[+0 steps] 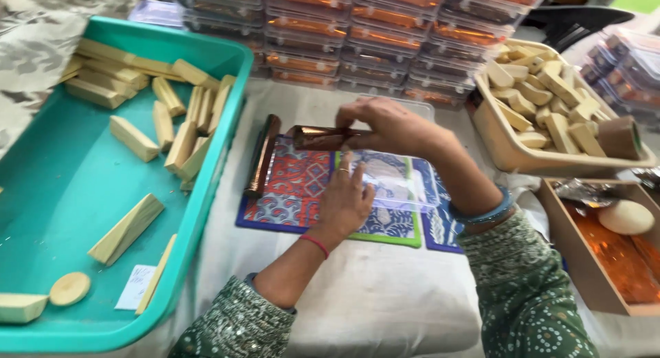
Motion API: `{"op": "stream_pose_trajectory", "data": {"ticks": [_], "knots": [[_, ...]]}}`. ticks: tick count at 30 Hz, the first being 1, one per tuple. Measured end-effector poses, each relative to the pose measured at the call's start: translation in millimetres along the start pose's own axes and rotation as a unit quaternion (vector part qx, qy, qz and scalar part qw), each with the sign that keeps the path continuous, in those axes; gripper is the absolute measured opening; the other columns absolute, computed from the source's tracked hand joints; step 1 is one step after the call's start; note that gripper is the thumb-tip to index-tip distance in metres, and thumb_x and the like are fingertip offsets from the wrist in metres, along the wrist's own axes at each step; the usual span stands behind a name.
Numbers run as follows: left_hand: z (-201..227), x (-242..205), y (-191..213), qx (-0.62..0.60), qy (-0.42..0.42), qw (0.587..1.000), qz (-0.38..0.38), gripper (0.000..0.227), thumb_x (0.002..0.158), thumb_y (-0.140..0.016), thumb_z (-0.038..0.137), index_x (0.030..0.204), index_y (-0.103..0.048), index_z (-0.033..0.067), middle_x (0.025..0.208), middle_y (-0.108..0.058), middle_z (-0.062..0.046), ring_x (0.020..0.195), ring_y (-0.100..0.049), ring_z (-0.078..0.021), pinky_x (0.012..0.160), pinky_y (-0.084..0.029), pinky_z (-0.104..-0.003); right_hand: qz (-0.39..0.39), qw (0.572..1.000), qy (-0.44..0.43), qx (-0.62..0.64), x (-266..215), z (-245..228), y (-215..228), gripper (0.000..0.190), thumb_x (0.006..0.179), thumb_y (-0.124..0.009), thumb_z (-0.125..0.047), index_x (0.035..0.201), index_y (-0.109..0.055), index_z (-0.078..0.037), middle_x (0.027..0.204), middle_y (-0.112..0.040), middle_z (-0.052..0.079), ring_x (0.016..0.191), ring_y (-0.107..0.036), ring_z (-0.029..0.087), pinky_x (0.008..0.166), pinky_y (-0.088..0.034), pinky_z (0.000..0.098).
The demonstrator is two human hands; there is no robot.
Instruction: The person places a copper-colored cylindrical object into a clear plastic container and closes the lid. Then, the person picks up small wooden blocks from a green tray and wipes each one with a white cloth, handling them one at a time.
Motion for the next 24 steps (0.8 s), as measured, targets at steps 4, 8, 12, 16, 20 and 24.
{"op": "stream_pose_trajectory", "data": {"ticks": [4,8,12,16,20,24], "knots": [[-5.5,0.5,-3.1,-0.049,-0.025,0.998,0.042,0.076,0.09,-0.062,0.024,0.152,-0.031,-0.0057,0.153,-0.041,-0.029,0.126,-0.051,-0.0448,0.104,-0.045,-0.052,-0.041,0.996,-0.066,0.036,-47.6,28.5,13.7,0.028,0.084,-0.079,-0.022,0.106,-0.069,-0.008,0.098,-0.076,0.009,0.092,-0.072,0.028,0.081,-0.056,0.0431],[-25.1,8.7,-10.4,-0.078,0.019,0.997,0.003,0.09,0.089,-0.062,0.016,0.159,-0.007,0.001,0.152,-0.044,-0.029,0.128,-0.055,-0.0451,0.106,-0.047,-0.05,-0.121,0.973,-0.17,0.094,-76.8,81.2,-12.8,0.035,0.08,-0.081,-0.025,0.108,-0.073,-0.006,0.099,-0.078,0.008,0.089,-0.074,0.024,0.079,-0.058,0.0385],[-39.1,17.4,-10.9,-0.128,0.069,0.989,-0.032,0.099,0.088,-0.056,0.008,0.161,0.011,0.0058,0.157,-0.047,-0.021,0.122,-0.062,-0.0418,0.1,-0.052,-0.046,-0.191,0.952,-0.225,0.083,-83.2,104.0,-42.2,0.04,0.078,-0.084,-0.029,0.106,-0.074,-0.002,0.093,-0.079,0.012,0.085,-0.073,0.024,0.078,-0.057,0.0378],[-29.6,14.3,-2.5,-0.119,0.06,0.99,-0.044,0.102,0.086,-0.058,0.007,0.161,0.012,0.009,0.156,-0.045,-0.019,0.126,-0.058,-0.0406,0.103,-0.051,-0.046,-0.218,0.943,-0.234,0.093,-76.3,117.7,-60.8,0.042,0.074,-0.086,-0.031,0.105,-0.075,-0.004,0.092,-0.079,0.01,0.084,-0.075,0.023,0.077,-0.058,0.0373],[-6.9,11.2,16.8,-0.044,-0.008,0.999,0.008,0.095,0.083,-0.062,0.003,0.161,-0.008,0.0093,0.158,-0.035,-0.022,0.14,-0.042,-0.0406,0.111,-0.043,-0.047,-0.274,0.919,-0.275,0.065,-75.8,123.3,-76.7,0.042,0.071,-0.087,-0.028,0.106,-0.077,-0.007,0.093,-0.079,0.009,0.085,-0.074,0.025,0.076,-0.057,0.0402],[4.9,9.8,23.0,0.032,-0.053,0.998,0.011,0.06,0.084,-0.063,0.006,0.142,-0.051,0.0057,0.158,-0.04,-0.016,0.146,-0.039,-0.0338,0.121,-0.036,-0.044,-0.287,0.913,-0.29,0.026,-77.4,126.2,-81.8,0.042,0.069,-0.088,-0.03,0.106,-0.078,-0.01,0.096,-0.079,0.007,0.087,-0.074,0.025,0.078,-0.058,0.0397]]}}
Point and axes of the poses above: each hand's wrist, its own x-axis towards the middle knuckle, its own y-axis out of the back of the hand, z = x × y, the point moved 6 cm from there along x, towards the middle knuckle
